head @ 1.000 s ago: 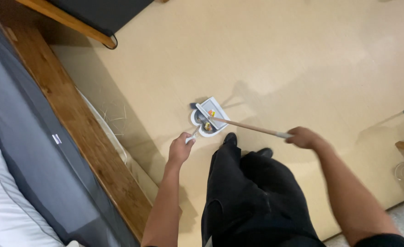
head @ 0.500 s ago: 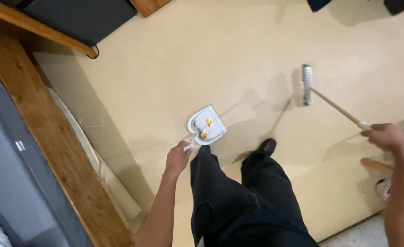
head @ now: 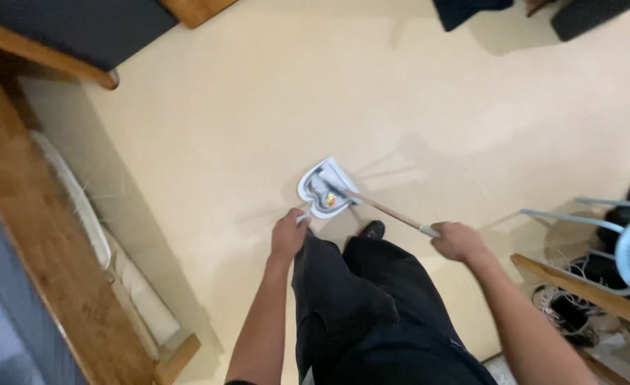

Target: Sweeping debris off the floor into a dustpan.

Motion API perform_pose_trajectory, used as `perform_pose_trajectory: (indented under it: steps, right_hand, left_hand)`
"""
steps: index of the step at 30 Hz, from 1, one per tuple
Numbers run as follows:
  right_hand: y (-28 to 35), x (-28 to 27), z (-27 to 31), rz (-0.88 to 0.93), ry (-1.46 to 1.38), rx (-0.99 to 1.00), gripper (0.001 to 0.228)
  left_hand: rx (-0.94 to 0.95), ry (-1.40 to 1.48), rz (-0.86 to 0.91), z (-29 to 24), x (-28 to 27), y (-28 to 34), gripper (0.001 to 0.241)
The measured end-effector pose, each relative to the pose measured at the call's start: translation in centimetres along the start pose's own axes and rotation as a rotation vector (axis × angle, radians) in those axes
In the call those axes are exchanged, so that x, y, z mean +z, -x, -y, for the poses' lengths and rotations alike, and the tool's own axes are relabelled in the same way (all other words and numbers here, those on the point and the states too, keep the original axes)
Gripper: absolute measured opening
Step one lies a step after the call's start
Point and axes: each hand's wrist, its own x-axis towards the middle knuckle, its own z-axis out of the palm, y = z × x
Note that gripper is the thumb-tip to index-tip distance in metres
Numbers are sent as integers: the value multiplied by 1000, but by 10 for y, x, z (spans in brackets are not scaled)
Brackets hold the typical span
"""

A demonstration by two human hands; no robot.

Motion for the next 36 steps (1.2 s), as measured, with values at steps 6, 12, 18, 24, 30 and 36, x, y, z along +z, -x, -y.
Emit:
perform_pose_trajectory:
  steps: [6,12,18,24,30,36]
  right_hand:
    - [66,-47,-85,-41,-191,128,48]
    - [77,-61,-91,-108,-248,248,50]
    - [28,-65,-132,-197,-309,286,49]
    - [1,-114,-172,-196,-342,421,43]
    - [-33,-171,-297,-280,-286,470,50]
    - [-137,-212,-403,-181,-95,256,49]
  left_hand:
    - [88,-30,-38,-44,-3,-21,27]
    - [116,-14,-39,-78,11,-51,28]
    - [159,-32,-44,-120,43,-95,32]
    - [164,-45,13,-168,58,-127,32]
    - [85,25,26,-227,68,-126,31]
    - [96,-39,-10,-245,132,-149,30]
